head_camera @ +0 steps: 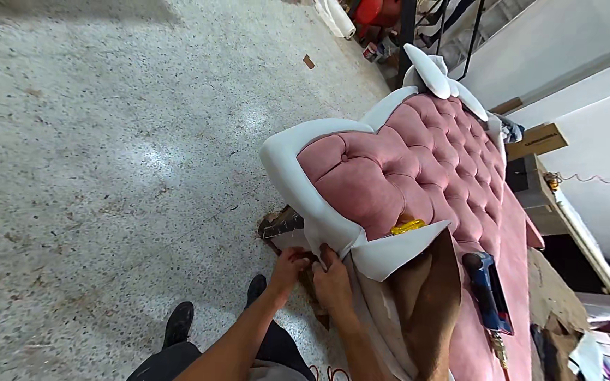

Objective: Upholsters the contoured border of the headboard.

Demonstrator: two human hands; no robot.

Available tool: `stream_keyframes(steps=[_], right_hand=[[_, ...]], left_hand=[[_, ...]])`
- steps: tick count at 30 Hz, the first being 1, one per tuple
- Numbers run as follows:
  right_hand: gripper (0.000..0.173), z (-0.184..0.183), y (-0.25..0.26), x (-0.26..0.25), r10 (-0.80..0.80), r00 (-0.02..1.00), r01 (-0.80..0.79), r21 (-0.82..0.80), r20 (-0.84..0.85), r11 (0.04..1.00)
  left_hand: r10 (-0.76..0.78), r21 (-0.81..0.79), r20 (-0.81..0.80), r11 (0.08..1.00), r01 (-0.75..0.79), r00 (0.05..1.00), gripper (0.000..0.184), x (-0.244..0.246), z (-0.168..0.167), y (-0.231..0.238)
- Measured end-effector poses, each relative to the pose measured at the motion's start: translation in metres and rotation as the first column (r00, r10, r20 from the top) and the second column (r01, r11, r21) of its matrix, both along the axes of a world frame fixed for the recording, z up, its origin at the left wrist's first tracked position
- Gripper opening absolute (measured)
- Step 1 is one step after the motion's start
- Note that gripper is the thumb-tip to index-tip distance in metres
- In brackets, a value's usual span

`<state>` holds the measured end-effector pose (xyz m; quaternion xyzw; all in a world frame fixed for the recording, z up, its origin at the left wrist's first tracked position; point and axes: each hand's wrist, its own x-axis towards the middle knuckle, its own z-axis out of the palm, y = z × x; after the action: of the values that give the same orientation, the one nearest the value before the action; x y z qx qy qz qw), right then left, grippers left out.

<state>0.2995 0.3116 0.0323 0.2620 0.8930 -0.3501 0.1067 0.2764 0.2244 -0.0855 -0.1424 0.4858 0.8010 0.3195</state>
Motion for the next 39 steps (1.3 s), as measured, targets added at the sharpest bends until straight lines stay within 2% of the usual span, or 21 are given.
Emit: stream_keyframes(steps=[3,6,8,10,11,12,14,16,18,20,21,23,24,25,27,28,30,33,35,37,39], right_hand=[[0.052,-0.001,0.004,0.035,0.101,0.991,-0.105,0.04,0.088,0.994],[0.036,0.016,0.009,0.09,0.165,0.986,-0.167,-0.062,-0.029,0.984],[0.028,0.046,0.012,0.116,0.189,0.955,-0.191,0.017,-0.23,0.982],[0.025,0.085,0.028,0.123,0.198,0.885,-0.141,0.164,-0.42,0.976],[0.026,0.102,0.043,0.119,0.192,0.842,-0.074,0.244,-0.504,0.967],[0.029,0.118,0.062,0.111,0.179,0.797,0.011,0.31,-0.577,0.951],[0.059,0.146,0.107,0.089,0.108,0.767,0.147,0.337,-0.633,0.93],[0.092,0.164,0.145,0.062,-0.009,0.82,0.193,0.262,-0.572,0.946],[0.108,0.167,0.167,0.037,-0.056,0.901,0.148,0.182,-0.431,0.972],[0.101,0.163,0.163,0.018,-0.022,0.951,0.06,0.115,-0.31,0.992],[0.083,0.162,0.152,0.011,0.003,0.958,0.017,0.069,-0.287,0.997],[0.031,0.158,0.113,0.009,0.032,0.956,-0.035,-0.005,-0.292,0.999],[0.015,0.155,0.087,0.015,0.11,0.944,-0.113,0.01,-0.31,0.994],[0.009,0.146,0.057,0.024,0.226,0.92,-0.213,0.076,-0.321,0.974],[0.015,0.106,0.0,0.047,0.44,0.844,-0.326,0.359,-0.305,0.875],[0.023,0.08,-0.019,0.055,0.487,0.828,-0.316,0.485,-0.279,0.815],[0.025,0.033,-0.033,0.054,0.485,0.853,-0.273,0.626,-0.193,0.731],[0.029,0.002,-0.032,0.035,0.371,0.921,-0.363,0.605,0.117,0.709],[0.029,-0.016,-0.024,0.026,0.348,0.916,-0.396,0.583,0.199,0.71],[0.032,-0.016,-0.023,0.015,0.32,0.898,-0.437,0.514,0.303,0.738],[0.037,-0.012,-0.029,0.016,0.33,0.864,-0.486,0.46,0.38,0.743]], left_hand=[[0.085,0.092,0.035,0.992,-0.088,0.996,0.071,-0.003,0.001,-0.006],[0.015,0.149,0.106,0.988,-0.031,0.994,0.085,0.006,0.011,0.001],[-0.069,0.239,0.267,0.971,0.004,0.961,0.079,0.015,0.034,0.0],[-0.114,0.372,0.458,0.925,-0.073,0.882,0.058,0.016,0.053,0.002],[-0.114,0.416,0.503,0.901,-0.125,0.857,0.053,0.012,0.056,0.005],[-0.113,0.454,0.513,0.877,-0.157,0.851,0.051,0.008,0.058,0.009],[-0.137,0.497,0.485,0.856,-0.144,0.864,0.044,0.001,0.066,0.01],[-0.208,0.5,0.382,0.866,-0.012,0.901,0.038,-0.004,0.085,0.001],[-0.235,0.479,0.196,0.87,0.116,0.952,0.032,-0.011,0.103,-0.015],[-0.141,0.485,0.101,0.871,0.075,0.985,0.036,-0.026,0.121,-0.029],[-0.096,0.481,0.119,0.876,0.027,0.988,0.038,-0.037,0.132,-0.031],[-0.093,0.396,0.232,0.918,-0.006,0.968,0.038,-0.058,0.155,-0.028],[-0.126,0.33,0.272,0.943,0.03,0.954,0.039,-0.07,0.167,-0.025],[-0.173,0.274,0.283,0.957,0.093,0.943,0.04,-0.082,0.178,-0.025],[-0.263,0.207,0.276,0.956,0.21,0.924,0.042,-0.101,0.188,-0.025],[-0.295,0.184,0.277,0.95,0.25,0.915,0.043,-0.108,0.189,-0.025],[-0.324,0.129,0.28,0.946,0.299,0.904,0.041,-0.115,0.191,-0.025],[-0.28,0.039,0.272,0.959,0.28,0.921,0.04,-0.109,0.196,-0.023],[-0.218,0.026,0.193,0.976,0.217,0.957,0.044,-0.096,0.195,-0.02],[-0.162,0.114,0.004,0.98,0.16,0.987,0.049,-0.085,0.185,-0.024],[-0.15,0.216,-0.326,0.949,0.228,0.933,0.057,-0.069,0.155,-0.034]])
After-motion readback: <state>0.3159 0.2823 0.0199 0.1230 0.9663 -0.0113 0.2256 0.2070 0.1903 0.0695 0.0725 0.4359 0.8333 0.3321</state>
